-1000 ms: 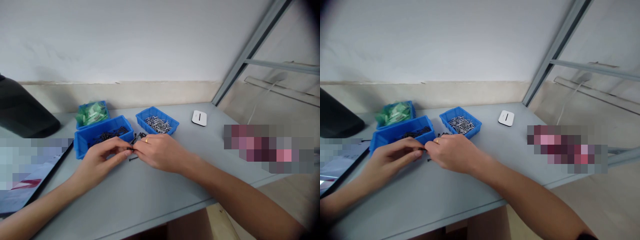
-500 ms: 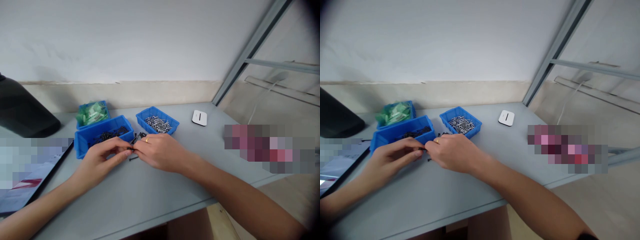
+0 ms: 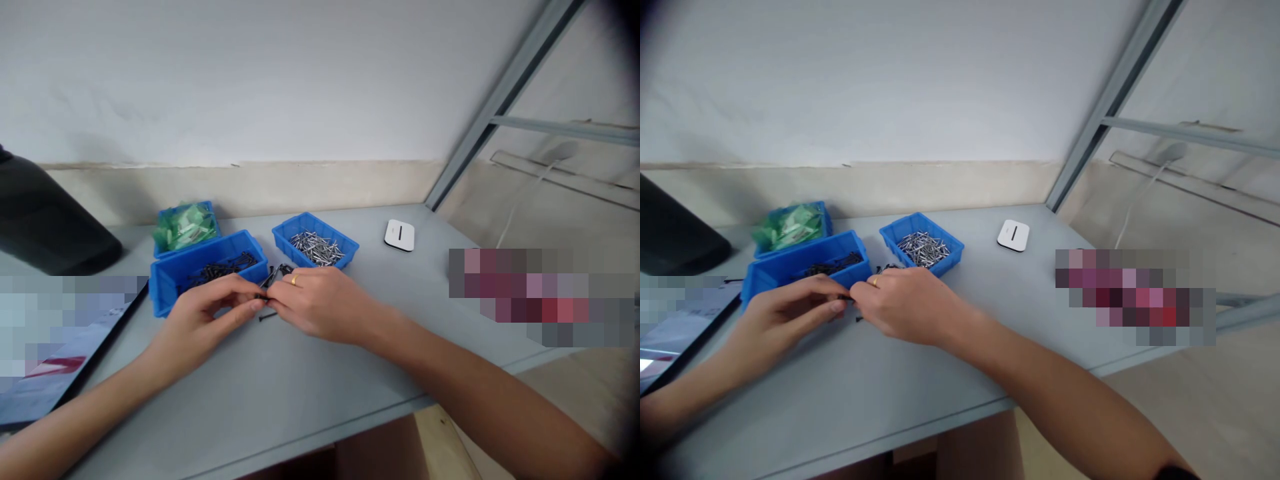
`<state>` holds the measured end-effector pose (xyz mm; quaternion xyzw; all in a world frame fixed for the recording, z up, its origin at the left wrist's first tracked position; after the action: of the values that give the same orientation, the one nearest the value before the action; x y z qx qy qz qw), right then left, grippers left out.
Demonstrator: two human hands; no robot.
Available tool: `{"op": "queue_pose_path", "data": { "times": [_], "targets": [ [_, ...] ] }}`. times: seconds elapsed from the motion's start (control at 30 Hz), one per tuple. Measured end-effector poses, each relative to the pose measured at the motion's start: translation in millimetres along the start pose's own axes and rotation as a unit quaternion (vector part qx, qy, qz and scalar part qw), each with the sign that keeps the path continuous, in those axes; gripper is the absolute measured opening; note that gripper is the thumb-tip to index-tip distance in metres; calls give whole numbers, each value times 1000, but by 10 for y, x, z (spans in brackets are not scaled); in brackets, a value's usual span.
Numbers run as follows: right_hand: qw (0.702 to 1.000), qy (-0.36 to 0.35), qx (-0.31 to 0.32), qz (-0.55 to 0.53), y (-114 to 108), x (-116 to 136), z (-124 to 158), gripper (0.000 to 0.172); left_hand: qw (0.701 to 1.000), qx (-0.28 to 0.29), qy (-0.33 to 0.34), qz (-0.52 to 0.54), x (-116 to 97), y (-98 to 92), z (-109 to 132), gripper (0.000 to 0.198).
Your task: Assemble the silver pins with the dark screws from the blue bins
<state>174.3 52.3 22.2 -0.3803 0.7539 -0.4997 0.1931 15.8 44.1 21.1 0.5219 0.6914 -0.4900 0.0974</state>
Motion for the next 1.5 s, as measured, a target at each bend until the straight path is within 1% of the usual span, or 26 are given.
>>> {"op": "queue_pose_path", "data": {
  "times": [0.33,0.57,0.8,1.0,1.5],
  "targets": [
    [1000,-2,10,-5,2,0,-4,22,1000,5,0,-10,-5,3,4,16],
    [1000,2,14,5,4,4,-3,22,1000,2,-2,-2,-31,-7,-8,12],
    [1000,-3,11,0,11,1,-2,23,1000,5,-9,-10,-21,-1,-5,15],
    [1000,0,15,12,19,2,-2,23,1000,0,-5,-4,-24,-5,1,13],
    [1000,-11,2,14,-1,10,-8,23,1000,3,4,-3,-17,-7,11,11]
  ]
}}
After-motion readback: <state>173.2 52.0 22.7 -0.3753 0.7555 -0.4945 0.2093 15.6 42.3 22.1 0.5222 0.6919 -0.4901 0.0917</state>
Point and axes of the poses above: each hand's wrist, its own z-axis away from the middle knuckle, its own y-axis out of the palm, x = y × z, the point moved 5 cm from there along -z, towards the middle knuckle, and after that the axes turned 14 degrees about y, right-handed, at the moved point
